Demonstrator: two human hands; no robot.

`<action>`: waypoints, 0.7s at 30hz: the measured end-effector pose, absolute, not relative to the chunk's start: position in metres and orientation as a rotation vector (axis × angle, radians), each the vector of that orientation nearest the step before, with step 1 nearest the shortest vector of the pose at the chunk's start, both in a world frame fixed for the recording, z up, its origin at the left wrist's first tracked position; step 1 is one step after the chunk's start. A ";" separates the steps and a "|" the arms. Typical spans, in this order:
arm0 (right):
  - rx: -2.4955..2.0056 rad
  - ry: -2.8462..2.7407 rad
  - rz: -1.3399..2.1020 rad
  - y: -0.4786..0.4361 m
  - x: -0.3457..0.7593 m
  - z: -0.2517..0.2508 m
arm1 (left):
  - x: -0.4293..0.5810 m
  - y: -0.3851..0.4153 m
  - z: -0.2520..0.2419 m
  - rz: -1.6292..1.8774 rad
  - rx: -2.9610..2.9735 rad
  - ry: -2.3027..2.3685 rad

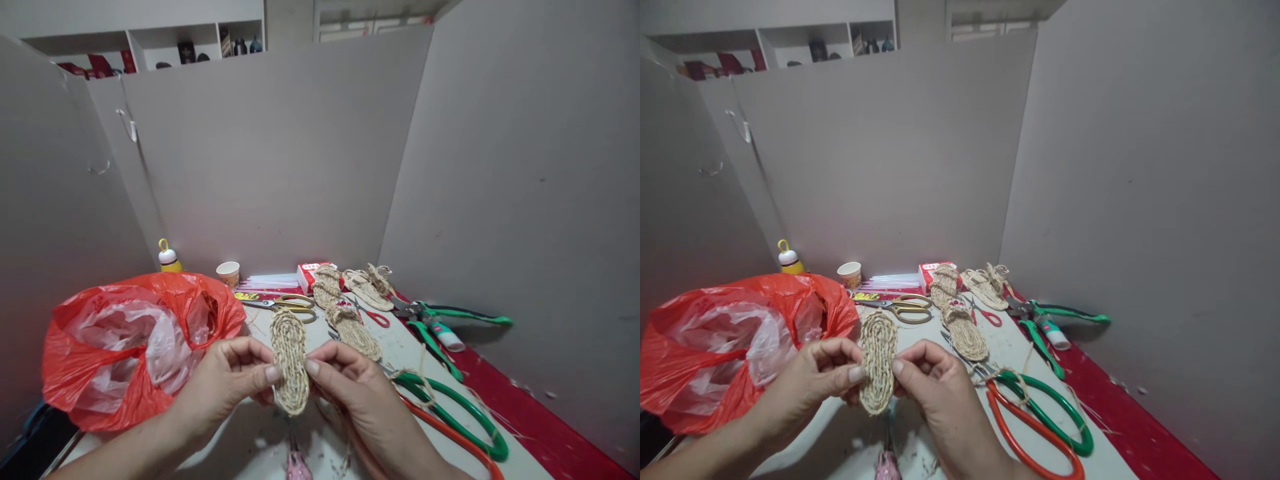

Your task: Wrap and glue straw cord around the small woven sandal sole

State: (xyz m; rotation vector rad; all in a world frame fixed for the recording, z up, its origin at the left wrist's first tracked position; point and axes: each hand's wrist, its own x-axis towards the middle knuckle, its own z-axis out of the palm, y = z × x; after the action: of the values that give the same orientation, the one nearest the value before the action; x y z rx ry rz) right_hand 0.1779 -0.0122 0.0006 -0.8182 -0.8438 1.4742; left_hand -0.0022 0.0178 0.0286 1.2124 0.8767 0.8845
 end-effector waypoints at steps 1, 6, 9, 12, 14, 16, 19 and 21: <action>-0.837 -0.875 1.451 -0.012 0.178 0.000 | -0.002 0.017 0.029 0.880 1.213 0.874; -0.885 -0.914 1.426 -0.016 0.179 0.001 | -0.002 0.014 0.029 0.872 1.219 0.872; -0.883 -0.863 1.441 -0.018 0.176 0.000 | -0.001 0.012 0.026 0.866 1.218 0.878; -0.882 -0.846 1.435 -0.018 0.173 -0.004 | -0.001 0.011 0.025 0.853 1.223 0.868; -0.873 -0.850 1.416 -0.018 0.172 -0.005 | -0.001 0.010 0.026 0.861 1.220 0.863; -0.866 -0.846 1.382 -0.017 0.172 -0.006 | -0.001 0.010 0.028 0.867 1.217 0.852; -0.864 -0.846 1.303 -0.016 0.174 -0.005 | -0.002 0.011 0.033 0.868 1.221 0.824; -0.863 -0.875 1.255 -0.016 0.176 -0.006 | -0.003 0.011 0.035 0.925 1.248 0.850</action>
State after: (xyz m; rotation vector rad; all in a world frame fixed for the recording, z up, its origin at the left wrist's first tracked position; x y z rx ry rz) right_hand 0.1762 -0.0159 -0.0058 -0.8627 -0.8746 1.2547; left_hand -0.0028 0.0111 0.0348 1.2477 0.8498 0.9246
